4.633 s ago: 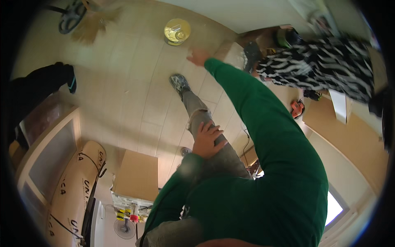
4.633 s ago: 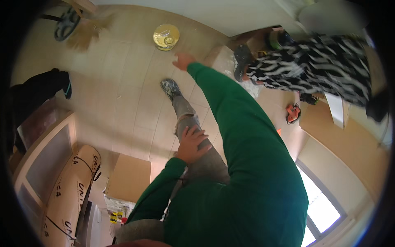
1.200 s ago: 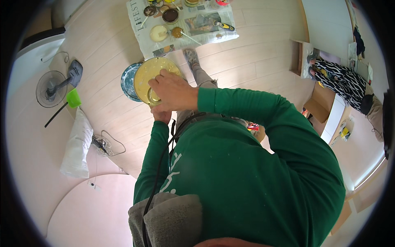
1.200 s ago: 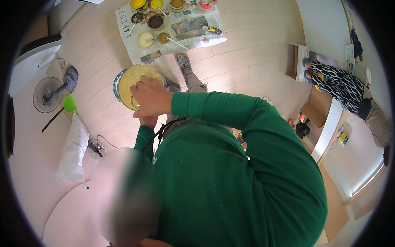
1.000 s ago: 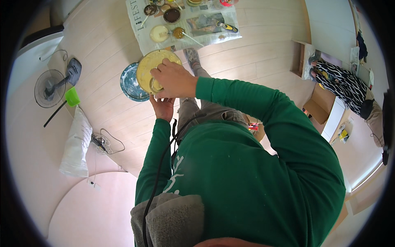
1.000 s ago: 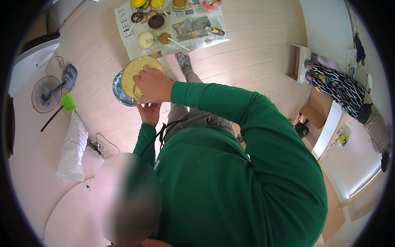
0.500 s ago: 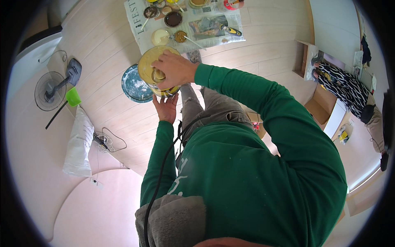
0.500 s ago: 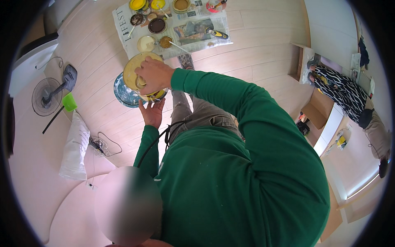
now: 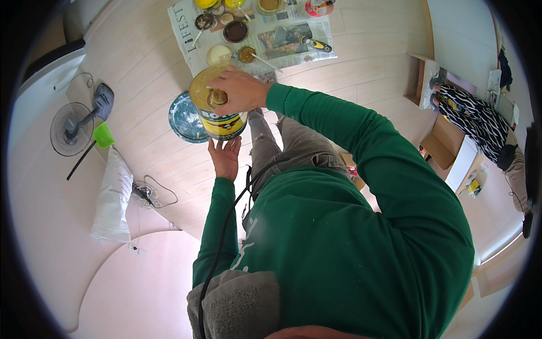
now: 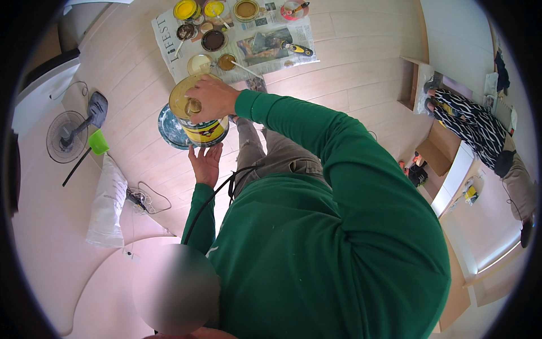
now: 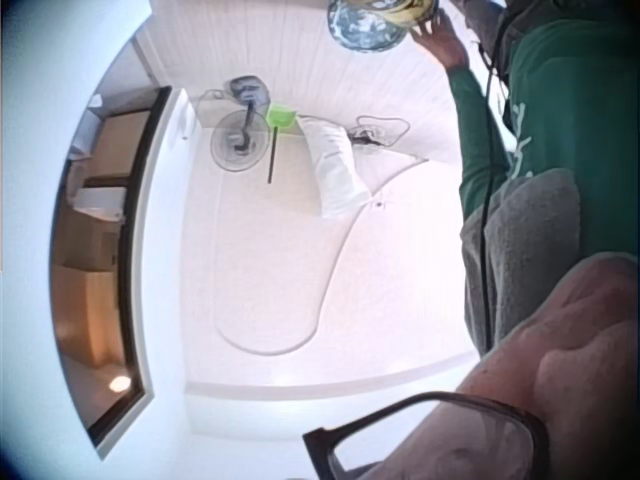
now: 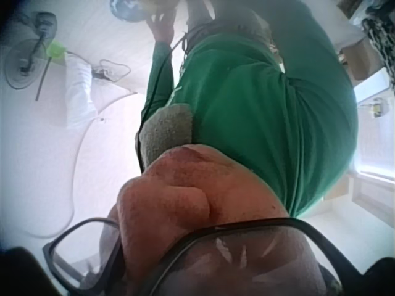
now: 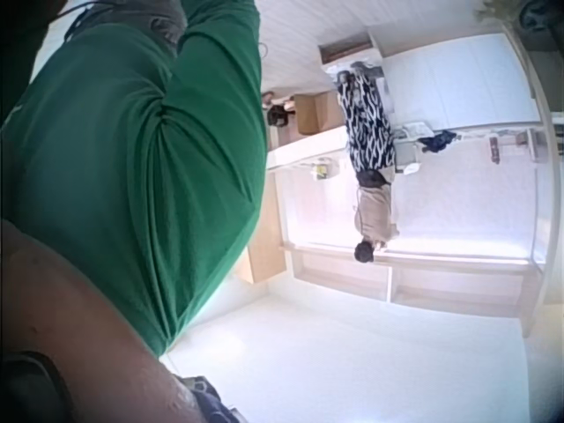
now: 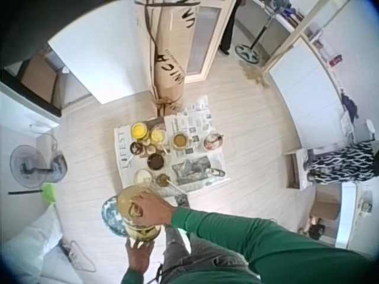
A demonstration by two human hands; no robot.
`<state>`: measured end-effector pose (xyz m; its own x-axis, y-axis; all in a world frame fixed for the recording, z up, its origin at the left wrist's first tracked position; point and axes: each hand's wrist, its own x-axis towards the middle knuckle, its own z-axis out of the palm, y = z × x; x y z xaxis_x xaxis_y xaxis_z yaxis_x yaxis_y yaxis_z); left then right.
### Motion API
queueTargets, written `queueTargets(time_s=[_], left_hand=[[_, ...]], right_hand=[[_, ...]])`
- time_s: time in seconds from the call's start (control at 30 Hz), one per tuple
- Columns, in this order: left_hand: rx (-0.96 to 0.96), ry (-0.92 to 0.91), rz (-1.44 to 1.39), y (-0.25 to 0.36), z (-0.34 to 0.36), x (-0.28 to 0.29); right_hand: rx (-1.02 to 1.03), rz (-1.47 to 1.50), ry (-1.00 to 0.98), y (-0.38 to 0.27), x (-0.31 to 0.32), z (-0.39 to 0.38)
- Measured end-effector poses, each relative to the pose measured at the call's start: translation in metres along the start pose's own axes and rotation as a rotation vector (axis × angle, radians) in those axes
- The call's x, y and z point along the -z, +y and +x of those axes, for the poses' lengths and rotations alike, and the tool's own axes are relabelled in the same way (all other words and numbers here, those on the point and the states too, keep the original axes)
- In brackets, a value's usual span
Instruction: The person sits on the floor and mixes paint in a small container using a stick. They scoop paint from a larger can and stir it into the smaller container repeatedly.
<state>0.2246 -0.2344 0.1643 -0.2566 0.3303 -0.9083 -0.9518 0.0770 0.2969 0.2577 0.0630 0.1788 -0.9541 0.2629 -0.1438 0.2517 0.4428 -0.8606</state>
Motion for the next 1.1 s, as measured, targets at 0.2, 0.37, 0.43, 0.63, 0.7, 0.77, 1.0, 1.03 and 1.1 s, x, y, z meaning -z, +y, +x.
queueTargets(time_s=[0.2, 0.37, 0.43, 0.63, 0.7, 0.77, 1.0, 1.03, 1.1], left_hand=[[0.007, 0.023, 0.042, 0.004, -0.01, -0.005], [-0.011, 0.0, 0.072, 0.003, -0.019, -0.006], [-0.005, -0.002, 0.075, 0.004, -0.022, -0.008], [-0.006, -0.022, 0.093, 0.006, -0.027, -0.007], [-0.005, -0.019, 0.091, 0.006, -0.027, -0.007], [-0.007, -0.013, 0.087, 0.006, -0.029, -0.007], [-0.009, -0.015, 0.095, 0.006, -0.032, -0.003], [-0.012, -0.018, 0.099, 0.006, -0.032, -0.002], [-0.016, -0.024, 0.106, 0.006, -0.032, -0.002]], right_hand=[[-0.032, 0.021, -0.014, 0.004, 0.001, 0.005], [-0.058, 0.022, -0.02, 0.004, 0.001, 0.008], [-0.075, 0.02, -0.03, 0.004, 0.001, 0.009], [-0.063, 0.01, -0.011, 0.007, -0.002, 0.009], [-0.066, 0.008, -0.014, 0.008, -0.002, 0.009], [-0.078, 0.016, -0.027, 0.008, -0.003, 0.01], [-0.079, 0.027, -0.021, 0.009, -0.006, 0.011], [-0.066, 0.031, -0.003, 0.01, -0.007, 0.012], [-0.055, 0.031, 0.012, 0.011, -0.008, 0.013]])
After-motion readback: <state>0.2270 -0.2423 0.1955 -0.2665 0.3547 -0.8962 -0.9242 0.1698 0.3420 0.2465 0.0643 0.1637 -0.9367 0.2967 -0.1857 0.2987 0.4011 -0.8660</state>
